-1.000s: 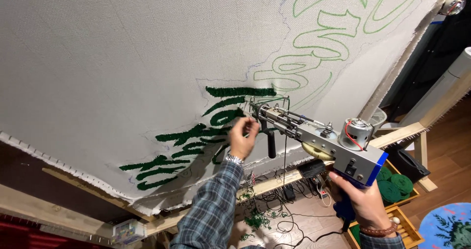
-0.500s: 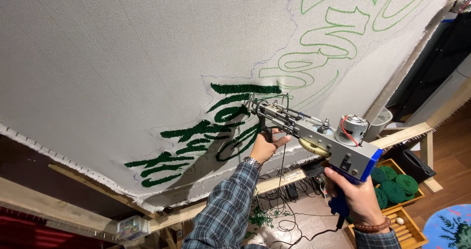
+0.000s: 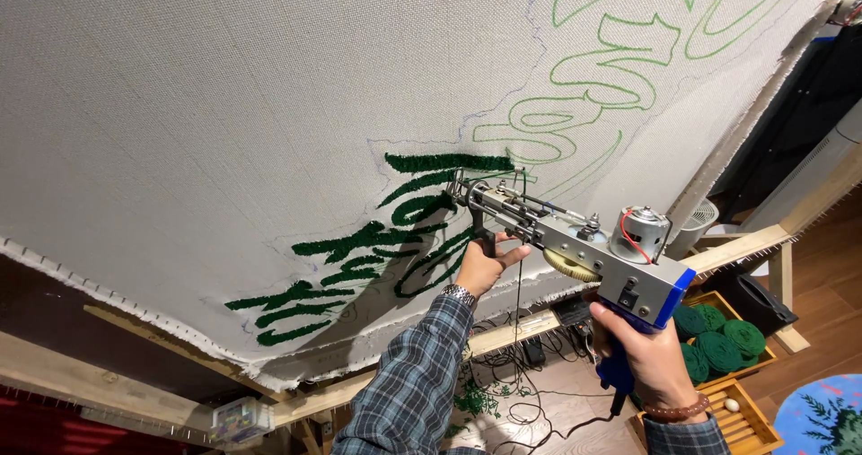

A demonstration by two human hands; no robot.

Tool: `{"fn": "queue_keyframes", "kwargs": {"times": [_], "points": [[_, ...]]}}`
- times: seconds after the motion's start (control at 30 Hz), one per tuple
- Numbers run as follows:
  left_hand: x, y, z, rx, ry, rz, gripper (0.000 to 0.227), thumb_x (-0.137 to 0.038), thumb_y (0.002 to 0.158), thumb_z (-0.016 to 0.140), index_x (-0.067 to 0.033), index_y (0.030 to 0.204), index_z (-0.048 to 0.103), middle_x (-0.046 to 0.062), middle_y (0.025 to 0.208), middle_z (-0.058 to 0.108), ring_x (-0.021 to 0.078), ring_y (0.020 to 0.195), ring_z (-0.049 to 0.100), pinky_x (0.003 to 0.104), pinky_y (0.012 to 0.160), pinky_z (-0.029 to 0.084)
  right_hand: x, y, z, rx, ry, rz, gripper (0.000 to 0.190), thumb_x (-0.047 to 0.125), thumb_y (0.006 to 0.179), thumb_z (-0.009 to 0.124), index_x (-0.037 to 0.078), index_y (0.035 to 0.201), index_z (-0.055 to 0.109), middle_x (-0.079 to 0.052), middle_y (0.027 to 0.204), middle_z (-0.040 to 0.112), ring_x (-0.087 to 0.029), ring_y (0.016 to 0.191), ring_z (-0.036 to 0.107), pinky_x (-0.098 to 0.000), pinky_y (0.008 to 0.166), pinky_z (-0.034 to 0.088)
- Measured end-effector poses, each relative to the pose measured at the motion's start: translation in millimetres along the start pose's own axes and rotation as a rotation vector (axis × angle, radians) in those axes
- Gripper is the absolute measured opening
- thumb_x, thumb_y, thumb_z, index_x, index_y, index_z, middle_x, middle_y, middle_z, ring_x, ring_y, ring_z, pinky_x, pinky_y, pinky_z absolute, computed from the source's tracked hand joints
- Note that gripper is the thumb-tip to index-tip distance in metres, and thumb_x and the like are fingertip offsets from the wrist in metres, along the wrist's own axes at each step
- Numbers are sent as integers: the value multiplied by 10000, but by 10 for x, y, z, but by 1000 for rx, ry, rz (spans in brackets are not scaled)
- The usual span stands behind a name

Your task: Using a tufting gun to apply yarn to a canvas on a vertical frame to create a rug design

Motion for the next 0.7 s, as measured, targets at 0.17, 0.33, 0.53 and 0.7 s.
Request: {"fn": "queue_keyframes", "kwargs": {"times": [0.17, 0.33, 0.53, 0.7], "points": [[70, 106, -4, -7, -8, 47, 508, -435, 721, 882, -136, 1105, 734, 4, 1022, 522, 132, 811, 495, 282, 807, 414, -67, 68, -17, 14, 22, -54, 148, -14, 878, 754, -26, 880, 606, -130, 591, 542, -227, 432, 457, -362, 408, 432], [-3, 99, -21, 24, -26, 44, 500, -391, 790, 860, -113, 1175, 705, -50, 666, 446, 96, 537, 395, 277, 588, 341, 11, 79, 61, -6, 3, -33, 145, -16, 885, 755, -20, 851, 614, -119, 578, 541, -224, 426, 465, -370, 417, 446], [7, 273, -80, -9, -85, 75, 458, -377, 746, 895, -91, 1041, 692, 6, 867, 655, 89, 489, 336, 262, 433, 297, 114, 79, 237, -87, -118, 0, 209, 17, 854, 809, 7, 1039, 711, -131, 739, 663, -230, 526, 569, -364, 459, 506], [181, 624, -252, -91, 122, 84, 578, -462, 744, 846, -73, 1160, 745, 109, 1343, 703, 243, 1113, 679, 435, 956, 536, 261, 85, 509, -75, -346, -98, 524, 128, 766, 823, 54, 1270, 697, -119, 1225, 781, -234, 1103, 740, -364, 1057, 561]]}}
Point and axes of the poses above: each hand's wrist, its own y-axis towards the middle knuckle, its own z-axis out of the palm, x = y × z, the point moved 5 cm from there along y, towards the middle knuckle
